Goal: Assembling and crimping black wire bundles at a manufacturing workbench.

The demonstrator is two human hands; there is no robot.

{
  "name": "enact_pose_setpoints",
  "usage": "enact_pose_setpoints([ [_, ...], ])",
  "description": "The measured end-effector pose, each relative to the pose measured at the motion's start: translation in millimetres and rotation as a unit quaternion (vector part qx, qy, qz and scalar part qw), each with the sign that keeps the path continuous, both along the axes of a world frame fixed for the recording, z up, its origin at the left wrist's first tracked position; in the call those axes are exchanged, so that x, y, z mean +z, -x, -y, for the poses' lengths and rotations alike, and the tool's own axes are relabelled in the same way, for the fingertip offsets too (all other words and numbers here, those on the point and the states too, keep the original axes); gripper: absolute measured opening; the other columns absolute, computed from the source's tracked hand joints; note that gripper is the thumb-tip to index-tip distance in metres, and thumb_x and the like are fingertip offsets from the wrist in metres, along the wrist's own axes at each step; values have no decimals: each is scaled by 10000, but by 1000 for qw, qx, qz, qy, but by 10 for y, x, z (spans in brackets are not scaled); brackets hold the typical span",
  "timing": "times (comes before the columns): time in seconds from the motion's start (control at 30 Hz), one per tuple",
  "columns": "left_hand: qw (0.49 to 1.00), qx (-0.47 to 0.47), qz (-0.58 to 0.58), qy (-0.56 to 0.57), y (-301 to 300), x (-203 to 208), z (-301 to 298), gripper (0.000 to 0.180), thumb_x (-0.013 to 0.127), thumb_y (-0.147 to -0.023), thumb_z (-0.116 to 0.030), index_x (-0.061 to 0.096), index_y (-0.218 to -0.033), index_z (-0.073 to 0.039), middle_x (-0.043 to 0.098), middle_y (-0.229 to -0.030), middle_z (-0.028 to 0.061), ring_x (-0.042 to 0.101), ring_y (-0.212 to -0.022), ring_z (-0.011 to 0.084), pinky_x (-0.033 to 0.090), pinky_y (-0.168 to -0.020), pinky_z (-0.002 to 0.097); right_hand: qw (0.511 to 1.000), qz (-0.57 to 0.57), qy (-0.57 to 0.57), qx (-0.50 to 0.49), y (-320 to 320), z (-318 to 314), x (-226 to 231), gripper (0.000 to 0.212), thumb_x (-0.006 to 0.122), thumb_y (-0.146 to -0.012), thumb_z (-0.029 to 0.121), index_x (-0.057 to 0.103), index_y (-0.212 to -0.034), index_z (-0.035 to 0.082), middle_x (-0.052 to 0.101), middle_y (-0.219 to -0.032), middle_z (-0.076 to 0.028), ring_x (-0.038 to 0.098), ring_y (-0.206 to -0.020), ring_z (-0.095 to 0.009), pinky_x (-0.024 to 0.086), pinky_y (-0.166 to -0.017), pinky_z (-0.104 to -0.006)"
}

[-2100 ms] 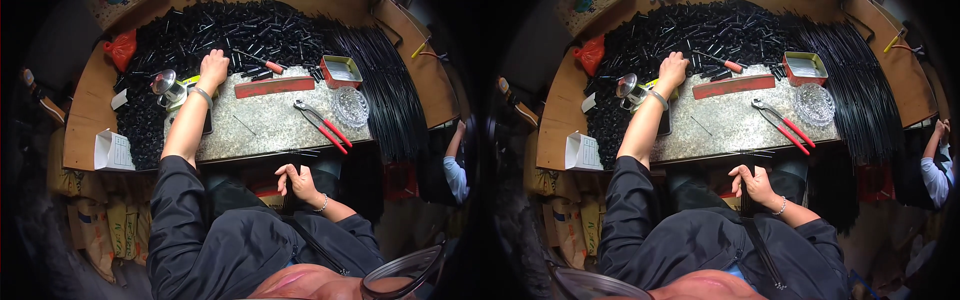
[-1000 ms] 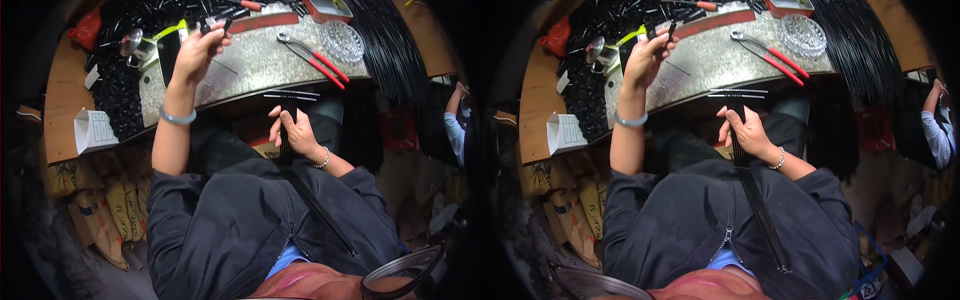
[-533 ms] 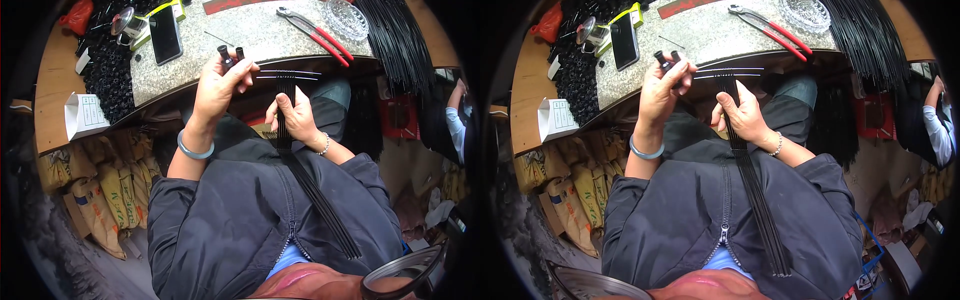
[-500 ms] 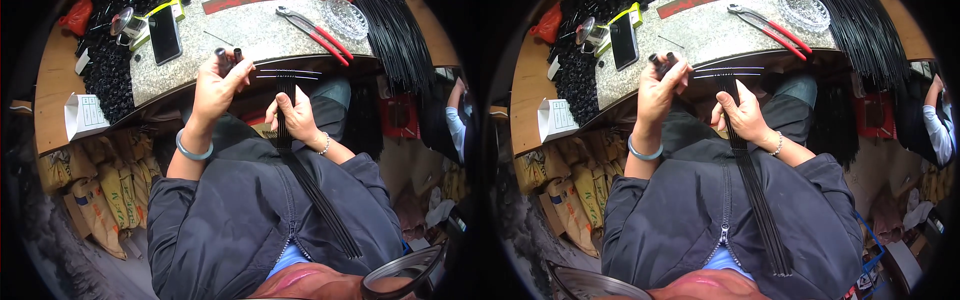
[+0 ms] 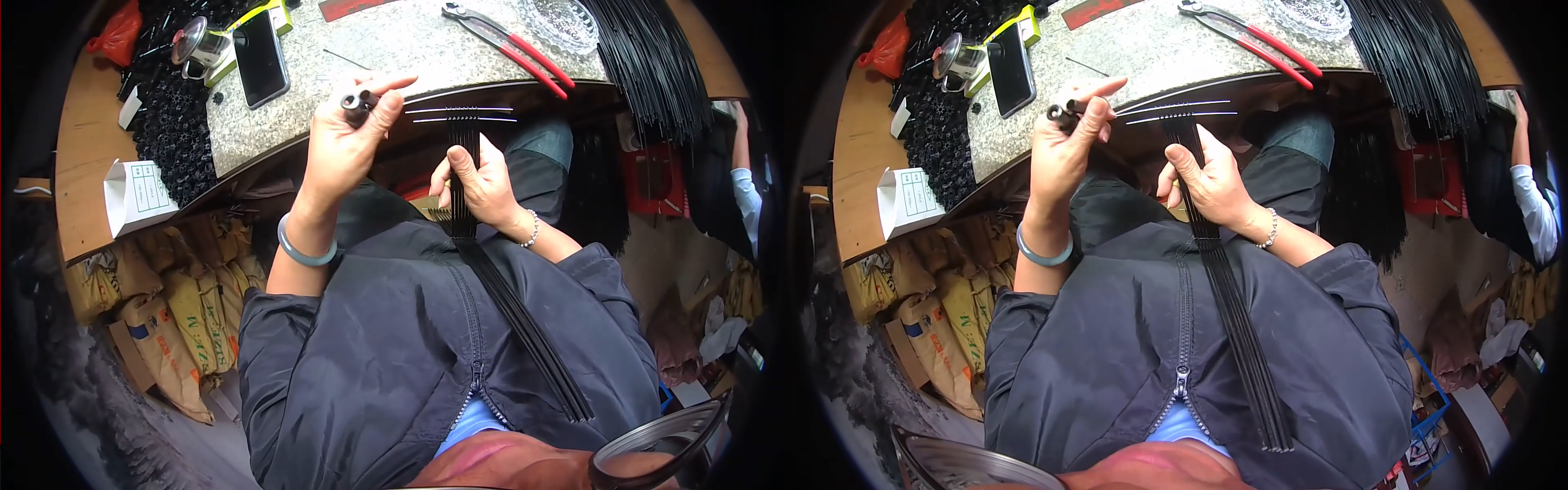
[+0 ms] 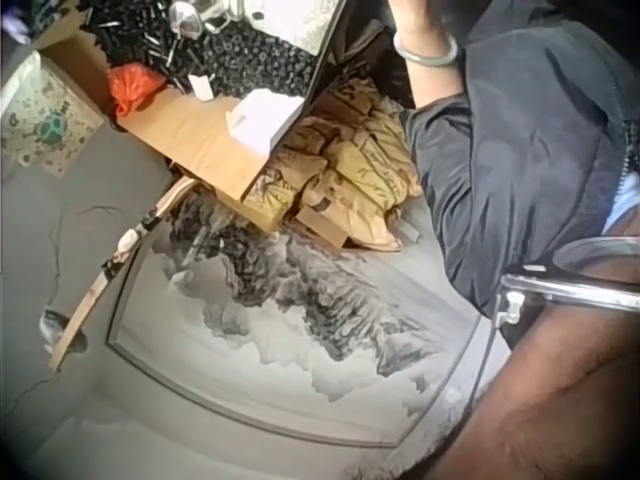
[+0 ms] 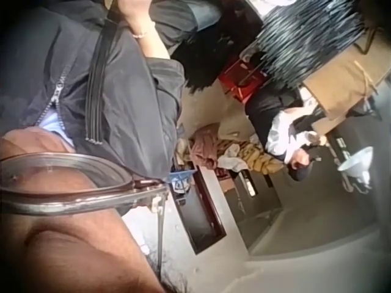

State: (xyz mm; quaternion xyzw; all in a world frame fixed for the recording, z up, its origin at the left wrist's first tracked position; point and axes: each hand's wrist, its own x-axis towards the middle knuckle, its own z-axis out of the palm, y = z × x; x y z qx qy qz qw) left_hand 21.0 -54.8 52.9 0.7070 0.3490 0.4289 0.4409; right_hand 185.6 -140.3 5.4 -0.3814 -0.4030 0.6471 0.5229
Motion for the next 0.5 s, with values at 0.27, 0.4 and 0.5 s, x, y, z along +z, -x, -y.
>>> enact_pose_setpoints([
  [0.27, 851, -98, 317, 408, -99, -207, -58, 406, 594, -876, -217, 498, -1153, 65, 564, -903, 85, 471, -747, 90, 402, -598, 181, 1000, -8, -4, 6, 28, -1, 4, 307, 458, -930, 336, 403, -985, 39, 598, -658, -136, 553, -469, -133, 461, -457, -212],
  [0.4, 839, -104, 326, 423, -176, -189, -42, 234, 608, -870, -194, 581, -961, 20, 606, -836, 62, 502, -673, 61, 421, -563, 178, 1000, -11, -6, 6, 29, -6, -14, 308, 459, -929, 340, 410, -986, 41, 600, -659, -138, 555, -473, -134, 464, -462, -213],
  [0.5, 836, -117, 326, 426, -204, -203, -33, 211, 608, -869, -185, 589, -930, 16, 616, -858, 79, 511, -659, 65, 426, -553, 180, 1000, -4, 1, 9, 20, -1, -4, 312, 461, -928, 343, 412, -991, 41, 602, -660, -140, 558, -478, -135, 465, -464, -214],
])
